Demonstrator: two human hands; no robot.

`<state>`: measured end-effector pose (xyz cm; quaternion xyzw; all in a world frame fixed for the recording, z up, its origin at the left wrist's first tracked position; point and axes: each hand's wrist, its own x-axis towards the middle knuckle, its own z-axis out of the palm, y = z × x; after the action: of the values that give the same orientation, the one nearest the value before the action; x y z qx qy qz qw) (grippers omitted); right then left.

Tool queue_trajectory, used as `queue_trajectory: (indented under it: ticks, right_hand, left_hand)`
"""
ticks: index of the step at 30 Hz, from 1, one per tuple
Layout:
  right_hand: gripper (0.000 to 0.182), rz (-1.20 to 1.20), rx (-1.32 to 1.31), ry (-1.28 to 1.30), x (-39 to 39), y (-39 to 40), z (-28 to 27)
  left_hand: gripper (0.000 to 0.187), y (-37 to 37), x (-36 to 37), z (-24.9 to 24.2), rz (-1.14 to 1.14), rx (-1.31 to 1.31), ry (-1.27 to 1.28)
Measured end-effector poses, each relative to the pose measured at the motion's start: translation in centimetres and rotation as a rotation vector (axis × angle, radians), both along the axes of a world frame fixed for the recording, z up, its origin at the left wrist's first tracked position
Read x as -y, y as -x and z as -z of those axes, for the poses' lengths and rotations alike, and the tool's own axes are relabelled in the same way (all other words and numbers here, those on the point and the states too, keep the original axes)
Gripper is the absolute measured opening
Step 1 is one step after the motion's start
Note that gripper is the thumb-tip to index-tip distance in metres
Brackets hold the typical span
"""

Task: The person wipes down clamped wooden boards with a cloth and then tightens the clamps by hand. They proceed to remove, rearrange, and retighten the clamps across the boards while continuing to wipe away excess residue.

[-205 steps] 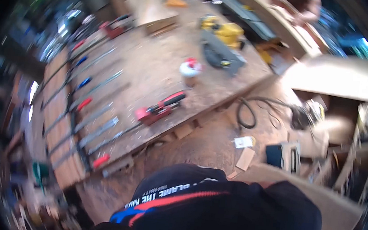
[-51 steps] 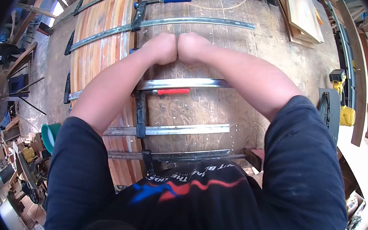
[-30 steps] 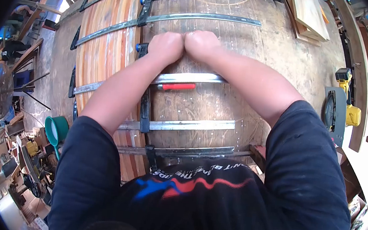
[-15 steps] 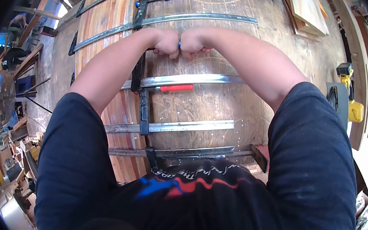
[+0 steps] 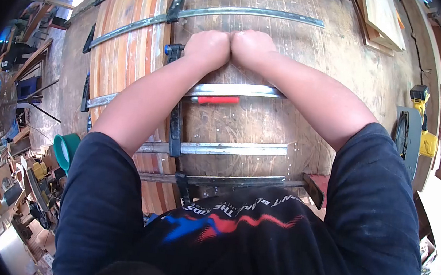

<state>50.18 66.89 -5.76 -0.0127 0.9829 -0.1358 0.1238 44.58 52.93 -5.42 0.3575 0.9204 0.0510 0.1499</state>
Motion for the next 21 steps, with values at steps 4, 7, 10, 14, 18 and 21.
queue_trajectory:
  ticks: [4,7,10,14,18,21]
  right_hand:
    - [0.024,0.063,0.081,0.042,-0.1,0.9,0.2]
    - [0.02,0.032,0.132,0.079,-0.6,1.8,0.9]
    - [0.018,0.003,0.167,0.126,-1.0,2.2,0.3]
    - [0.023,-0.155,0.298,0.052,-1.3,3.5,0.6]
    - [0.028,-0.104,0.289,0.097,-1.6,3.4,1.1]
    - [0.023,-0.05,0.161,0.086,-1.0,2.8,1.3]
  left_hand:
    - [0.028,0.3,-0.3,-1.6,0.005,0.072,0.071]
    - [0.027,0.7,-0.4,-2.4,0.014,0.139,0.115]
    - [0.029,1.5,-0.9,-2.9,0.047,0.216,0.16]
    - [0.03,2.9,-1.5,-2.4,0.169,0.273,0.185]
    - [0.03,2.8,-1.6,-1.5,0.186,0.258,0.172]
    - [0.031,2.7,-1.4,-1.6,0.137,0.232,0.168]
